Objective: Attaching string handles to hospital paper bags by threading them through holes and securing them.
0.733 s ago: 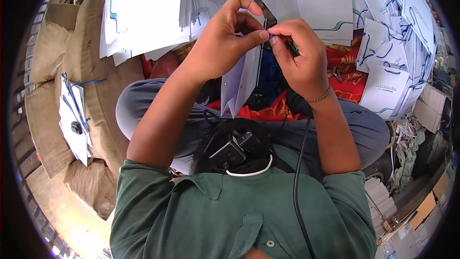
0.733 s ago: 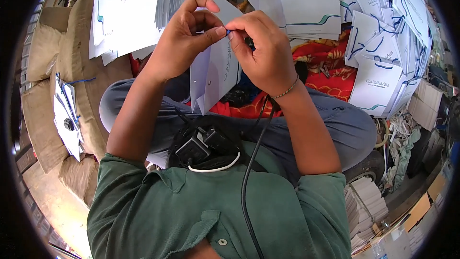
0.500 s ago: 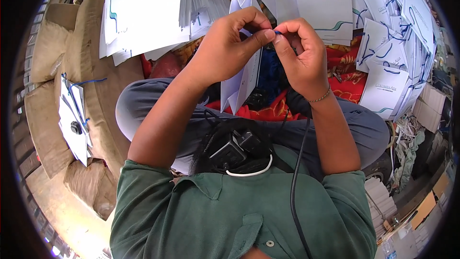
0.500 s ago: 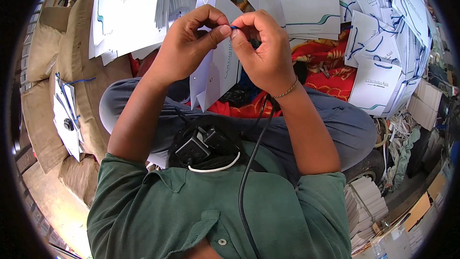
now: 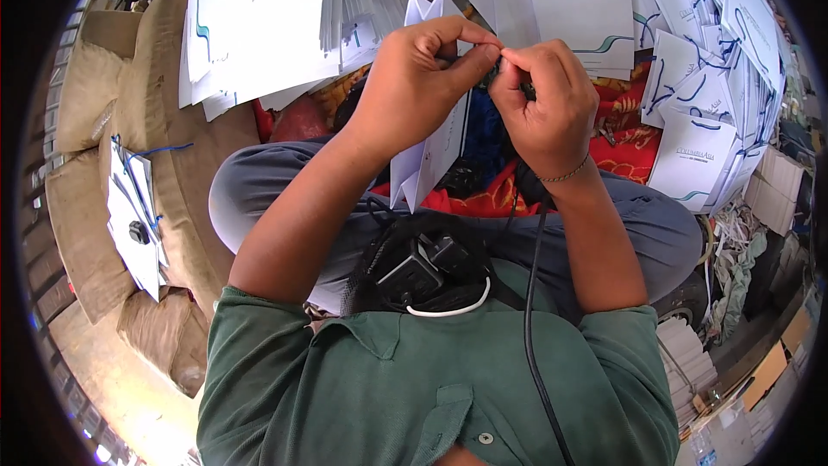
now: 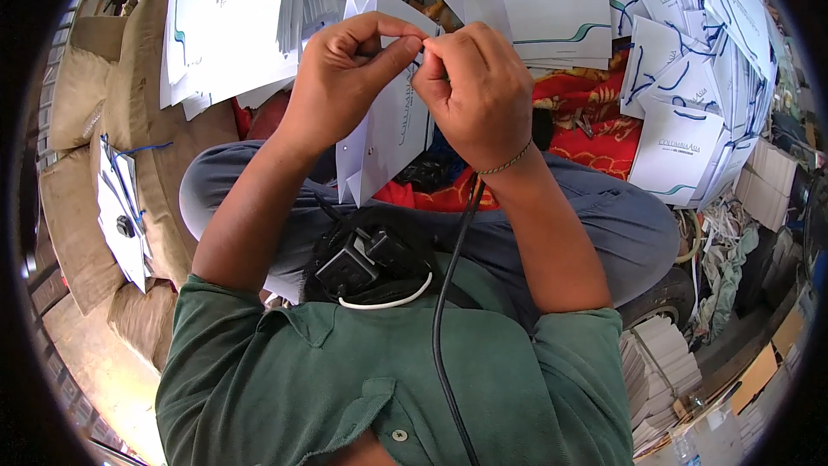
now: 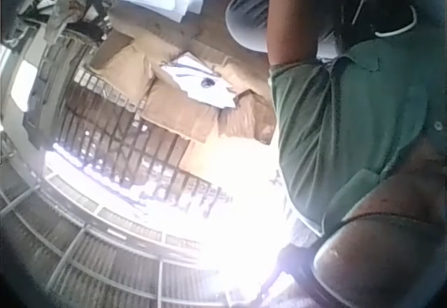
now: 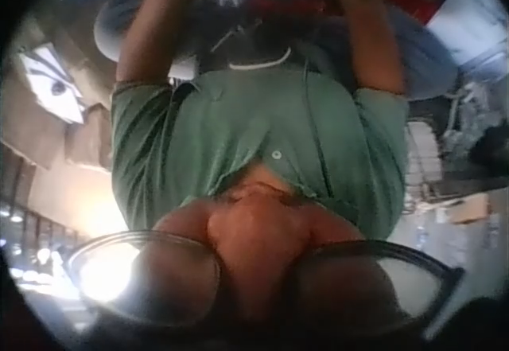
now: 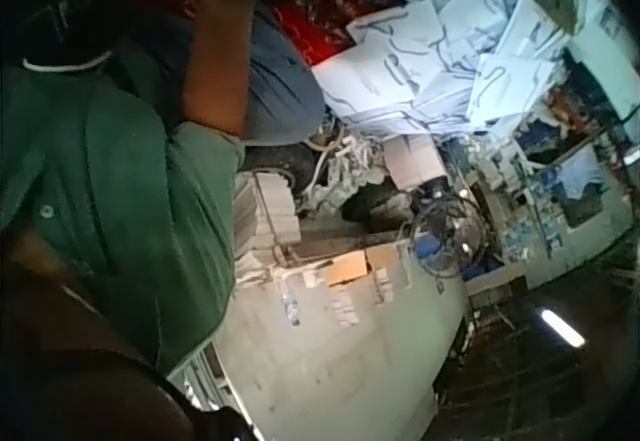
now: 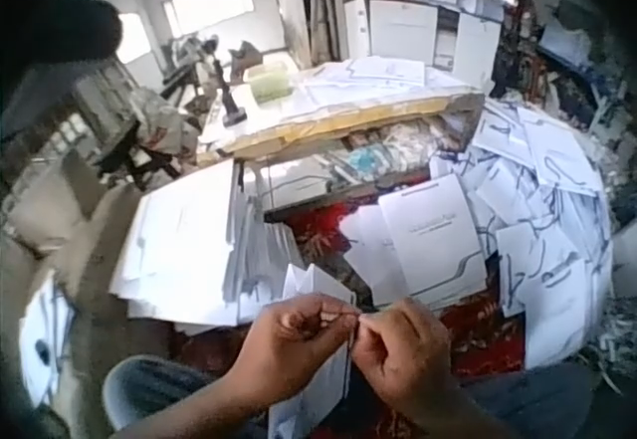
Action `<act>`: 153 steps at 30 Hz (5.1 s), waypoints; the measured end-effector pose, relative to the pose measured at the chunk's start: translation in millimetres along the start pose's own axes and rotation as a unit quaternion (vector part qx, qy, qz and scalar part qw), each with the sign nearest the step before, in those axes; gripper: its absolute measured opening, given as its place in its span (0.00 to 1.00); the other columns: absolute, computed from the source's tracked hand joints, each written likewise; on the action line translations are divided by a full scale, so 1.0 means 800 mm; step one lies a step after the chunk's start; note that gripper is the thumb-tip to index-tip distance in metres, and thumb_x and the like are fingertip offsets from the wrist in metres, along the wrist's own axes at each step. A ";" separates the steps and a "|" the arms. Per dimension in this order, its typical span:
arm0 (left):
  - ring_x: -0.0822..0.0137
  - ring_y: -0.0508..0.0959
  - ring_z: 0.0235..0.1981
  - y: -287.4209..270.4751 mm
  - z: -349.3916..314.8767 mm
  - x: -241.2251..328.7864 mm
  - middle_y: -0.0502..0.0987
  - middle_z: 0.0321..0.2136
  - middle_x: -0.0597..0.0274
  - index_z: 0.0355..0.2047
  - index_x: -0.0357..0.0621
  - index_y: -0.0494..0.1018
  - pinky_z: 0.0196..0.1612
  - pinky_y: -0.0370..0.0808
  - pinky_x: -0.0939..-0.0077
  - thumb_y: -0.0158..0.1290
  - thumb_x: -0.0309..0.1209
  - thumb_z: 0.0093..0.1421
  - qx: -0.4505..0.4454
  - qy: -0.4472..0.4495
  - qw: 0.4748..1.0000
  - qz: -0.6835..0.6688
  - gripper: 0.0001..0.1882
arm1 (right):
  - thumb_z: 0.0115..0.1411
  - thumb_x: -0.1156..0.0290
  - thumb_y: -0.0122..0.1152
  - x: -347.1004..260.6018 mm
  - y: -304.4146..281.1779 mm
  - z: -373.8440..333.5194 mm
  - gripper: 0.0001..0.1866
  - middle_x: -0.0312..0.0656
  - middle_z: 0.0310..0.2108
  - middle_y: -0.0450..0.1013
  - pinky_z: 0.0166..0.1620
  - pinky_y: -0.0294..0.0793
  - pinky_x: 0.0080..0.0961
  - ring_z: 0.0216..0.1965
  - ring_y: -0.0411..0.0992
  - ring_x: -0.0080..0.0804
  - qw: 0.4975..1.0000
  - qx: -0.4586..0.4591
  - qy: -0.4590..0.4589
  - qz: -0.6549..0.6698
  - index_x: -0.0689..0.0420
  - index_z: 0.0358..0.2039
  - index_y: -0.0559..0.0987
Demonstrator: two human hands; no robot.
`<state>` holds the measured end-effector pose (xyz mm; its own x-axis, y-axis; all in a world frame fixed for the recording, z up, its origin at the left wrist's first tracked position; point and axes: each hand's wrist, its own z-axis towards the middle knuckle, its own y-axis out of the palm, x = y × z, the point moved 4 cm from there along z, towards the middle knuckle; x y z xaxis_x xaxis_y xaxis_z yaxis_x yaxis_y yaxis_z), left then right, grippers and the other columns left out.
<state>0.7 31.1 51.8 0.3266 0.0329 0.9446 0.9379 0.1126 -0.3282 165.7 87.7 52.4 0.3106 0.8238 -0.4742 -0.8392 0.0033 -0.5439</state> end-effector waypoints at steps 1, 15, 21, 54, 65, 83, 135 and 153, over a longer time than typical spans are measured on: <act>0.84 0.62 0.27 0.004 0.000 0.002 0.67 0.24 0.78 0.56 0.38 0.81 0.30 0.59 0.81 0.58 0.28 0.77 0.007 -0.001 1.000 0.016 0.12 | 0.58 0.81 0.71 0.002 0.002 -0.002 0.08 0.42 0.30 0.74 0.34 0.77 0.39 0.31 0.76 0.44 1.000 0.000 0.000 0.000 0.58 0.37 0.80; 0.85 0.57 0.22 -0.002 0.003 -0.005 0.62 0.22 0.82 0.66 0.45 0.76 0.29 0.56 0.83 0.53 0.30 0.79 -0.002 -0.010 0.980 -0.198 0.17 | 0.75 0.55 0.68 0.085 0.101 -0.091 0.35 0.46 0.63 0.75 0.58 0.79 0.30 0.57 0.77 0.32 0.838 -0.169 0.323 0.406 0.57 0.76 0.68; 0.83 0.56 0.23 -0.008 0.004 -0.014 0.60 0.23 0.81 0.65 0.47 0.76 0.27 0.55 0.83 0.51 0.36 0.82 -0.002 -0.038 0.952 -0.302 0.17 | 0.63 0.48 0.76 0.035 0.100 -0.074 0.36 0.47 0.34 0.80 0.40 0.79 0.32 0.33 0.80 0.36 0.890 -0.193 0.299 0.286 0.62 0.61 0.78; 0.61 0.86 0.44 -0.019 -0.004 -0.048 0.86 0.41 0.49 0.73 0.44 0.66 0.52 0.81 0.67 0.58 0.24 0.72 -0.027 -0.082 0.991 0.100 0.31 | 0.76 0.78 0.60 0.035 -0.005 0.008 0.10 0.39 0.46 0.82 0.51 0.80 0.25 0.45 0.79 0.22 0.882 -0.067 0.186 0.428 0.64 0.54 0.83; 0.73 0.80 0.42 -0.019 -0.006 -0.043 0.83 0.43 0.56 0.74 0.44 0.67 0.50 0.77 0.75 0.54 0.21 0.74 -0.051 -0.098 0.993 0.029 0.28 | 0.68 0.72 0.69 0.029 0.034 -0.027 0.10 0.50 0.38 0.83 0.43 0.81 0.35 0.38 0.83 0.47 0.936 -0.178 0.205 0.222 0.62 0.47 0.87; 0.70 0.82 0.45 -0.015 -0.006 -0.040 0.84 0.44 0.54 0.75 0.46 0.66 0.52 0.78 0.72 0.54 0.20 0.74 -0.052 -0.087 0.994 0.042 0.30 | 0.73 0.67 0.66 0.037 0.043 -0.033 0.10 0.49 0.37 0.84 0.40 0.80 0.36 0.35 0.82 0.47 0.944 -0.159 0.214 0.193 0.61 0.43 0.88; 0.70 0.78 0.41 -0.015 -0.012 -0.012 0.81 0.40 0.56 0.77 0.47 0.63 0.50 0.76 0.73 0.53 0.19 0.71 -0.102 -0.049 0.990 0.080 0.35 | 0.70 0.65 0.69 0.142 0.079 -0.036 0.22 0.50 0.59 0.81 0.53 0.83 0.38 0.48 0.84 0.51 0.949 -0.102 0.243 0.174 0.58 0.61 0.80; 0.59 0.87 0.49 -0.020 0.000 -0.042 0.86 0.48 0.45 0.76 0.48 0.67 0.58 0.80 0.67 0.54 0.25 0.74 -0.024 -0.075 0.987 0.143 0.30 | 0.79 0.75 0.53 0.073 -0.043 -0.008 0.17 0.45 0.46 0.82 0.54 0.82 0.30 0.44 0.81 0.29 0.770 -0.125 0.331 0.530 0.66 0.63 0.77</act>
<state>-25.2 28.2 25.1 0.5614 0.2030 0.8022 0.8154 0.0294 -0.5781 215.3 131.8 38.9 -0.2612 -0.1822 -0.9479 -0.6914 -0.6500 0.3154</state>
